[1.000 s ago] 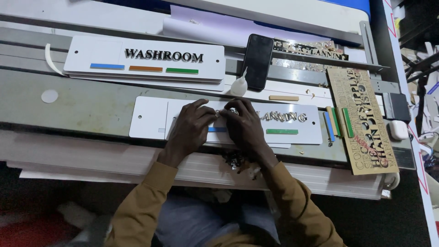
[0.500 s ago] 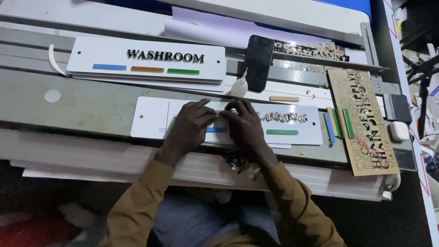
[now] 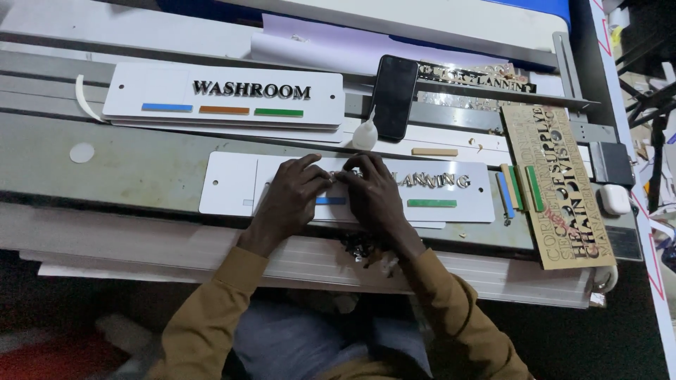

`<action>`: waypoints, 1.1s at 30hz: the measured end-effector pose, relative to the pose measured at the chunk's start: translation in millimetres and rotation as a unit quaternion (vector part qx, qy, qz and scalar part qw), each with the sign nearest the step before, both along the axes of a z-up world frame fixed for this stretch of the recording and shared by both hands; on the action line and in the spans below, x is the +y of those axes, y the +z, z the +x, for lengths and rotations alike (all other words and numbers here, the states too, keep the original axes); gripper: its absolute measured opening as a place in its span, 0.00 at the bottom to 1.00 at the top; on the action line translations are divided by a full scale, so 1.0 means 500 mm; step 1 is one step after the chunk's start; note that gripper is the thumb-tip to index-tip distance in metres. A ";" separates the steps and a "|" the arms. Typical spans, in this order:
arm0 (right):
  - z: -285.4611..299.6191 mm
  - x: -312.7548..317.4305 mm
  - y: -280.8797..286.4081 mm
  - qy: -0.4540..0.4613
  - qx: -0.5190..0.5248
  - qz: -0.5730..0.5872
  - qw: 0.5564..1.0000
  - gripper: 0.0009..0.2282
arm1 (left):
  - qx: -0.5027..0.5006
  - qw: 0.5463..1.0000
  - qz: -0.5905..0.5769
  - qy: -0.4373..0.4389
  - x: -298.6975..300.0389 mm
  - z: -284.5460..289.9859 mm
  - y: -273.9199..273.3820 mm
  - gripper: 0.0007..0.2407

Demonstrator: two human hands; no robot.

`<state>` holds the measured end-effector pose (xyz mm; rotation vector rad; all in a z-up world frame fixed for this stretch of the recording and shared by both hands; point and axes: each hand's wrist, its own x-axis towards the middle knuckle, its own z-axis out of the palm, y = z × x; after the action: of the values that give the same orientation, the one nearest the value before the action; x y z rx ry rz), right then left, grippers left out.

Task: Fixing individual letters to a sign base using glue to assemble a sign.

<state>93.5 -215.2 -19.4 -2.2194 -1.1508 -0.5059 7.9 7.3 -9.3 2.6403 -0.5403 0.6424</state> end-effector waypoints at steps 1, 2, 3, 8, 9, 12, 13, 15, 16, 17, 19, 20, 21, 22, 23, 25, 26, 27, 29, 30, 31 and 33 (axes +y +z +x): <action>-0.001 -0.001 0.001 -0.001 -0.001 0.001 1.000 0.11 | -0.001 1.000 0.001 -0.001 0.000 0.002 -0.003 0.12; -0.001 -0.001 0.003 -0.004 0.005 -0.014 1.000 0.11 | -0.005 1.000 0.004 0.002 0.000 0.003 -0.005 0.13; -0.002 -0.001 0.004 -0.007 0.011 -0.028 1.000 0.11 | -0.008 1.000 0.008 0.004 0.001 0.004 -0.008 0.14; 0.001 0.001 -0.004 0.000 -0.004 -0.008 1.000 0.11 | -0.012 1.000 0.012 0.004 0.003 0.004 -0.015 0.14; 0.003 0.000 -0.004 0.003 -0.006 -0.004 1.000 0.11 | -0.010 1.000 0.012 0.006 0.001 0.003 -0.010 0.15; 0.011 -0.001 -0.021 0.010 -0.001 0.008 1.000 0.12 | -0.012 1.000 -0.001 0.009 -0.002 0.007 -0.013 0.15; 0.010 0.000 -0.019 0.006 -0.007 0.007 1.000 0.12 | -0.018 1.000 -0.002 0.005 -0.002 0.004 -0.013 0.15; 0.010 0.002 -0.018 0.006 -0.003 -0.006 1.000 0.12 | 0.006 1.000 0.003 0.015 -0.002 0.006 -0.012 0.16; 0.010 0.002 -0.011 -0.001 -0.011 -0.004 1.000 0.12 | -0.003 1.000 0.005 0.008 -0.001 0.008 -0.010 0.16; 0.010 0.002 -0.005 0.004 -0.002 0.002 1.000 0.11 | 0.006 1.000 0.002 0.009 0.000 0.009 -0.009 0.16; 0.010 0.002 -0.009 0.009 0.006 0.006 1.000 0.11 | 0.013 1.000 -0.002 0.009 -0.002 0.006 -0.007 0.15; 0.013 0.002 -0.018 0.008 -0.005 0.002 1.000 0.10 | 0.024 1.000 -0.007 0.010 -0.003 0.004 -0.003 0.16; 0.017 0.002 -0.027 0.006 -0.016 -0.002 1.000 0.09 | 0.036 0.999 -0.013 0.012 -0.003 0.003 -0.001 0.16; 0.018 0.001 -0.030 0.005 -0.018 -0.001 1.000 0.09 | 0.035 0.999 -0.012 0.011 -0.003 0.004 -0.003 0.16; 0.019 0.001 -0.032 0.004 -0.023 -0.004 1.000 0.09 | 0.024 1.000 -0.013 0.009 -0.002 0.004 -0.006 0.16; 0.018 0.001 -0.034 0.003 -0.028 -0.005 1.000 0.08 | 0.013 1.000 -0.013 0.006 -0.003 0.001 -0.005 0.16; 0.017 0.000 -0.032 0.004 -0.021 -0.007 1.000 0.09 | 0.027 0.999 -0.018 0.012 -0.006 0.000 0.002 0.16; 0.016 0.000 -0.028 0.005 -0.013 -0.010 1.000 0.09 | 0.042 0.999 -0.023 0.017 -0.009 -0.002 0.009 0.15; 0.018 0.001 -0.029 0.009 -0.011 -0.004 1.000 0.09 | 0.035 0.999 -0.021 0.017 -0.010 -0.001 0.010 0.15; 0.018 0.000 -0.029 0.013 -0.004 -0.002 1.000 0.09 | 0.031 0.999 -0.021 0.016 -0.011 -0.002 0.011 0.14; 0.018 0.005 -0.030 0.015 -0.008 0.000 1.000 0.09 | 0.027 0.999 -0.019 0.018 -0.008 -0.001 0.006 0.14; 0.016 0.008 -0.034 -0.001 -0.016 0.001 1.000 0.08 | 0.028 0.999 -0.010 0.017 -0.006 0.006 -0.005 0.13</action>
<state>101.4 -211.3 -36.2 -2.2193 -1.1641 -0.5436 10.8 4.2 -12.0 2.6447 -0.4700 0.5801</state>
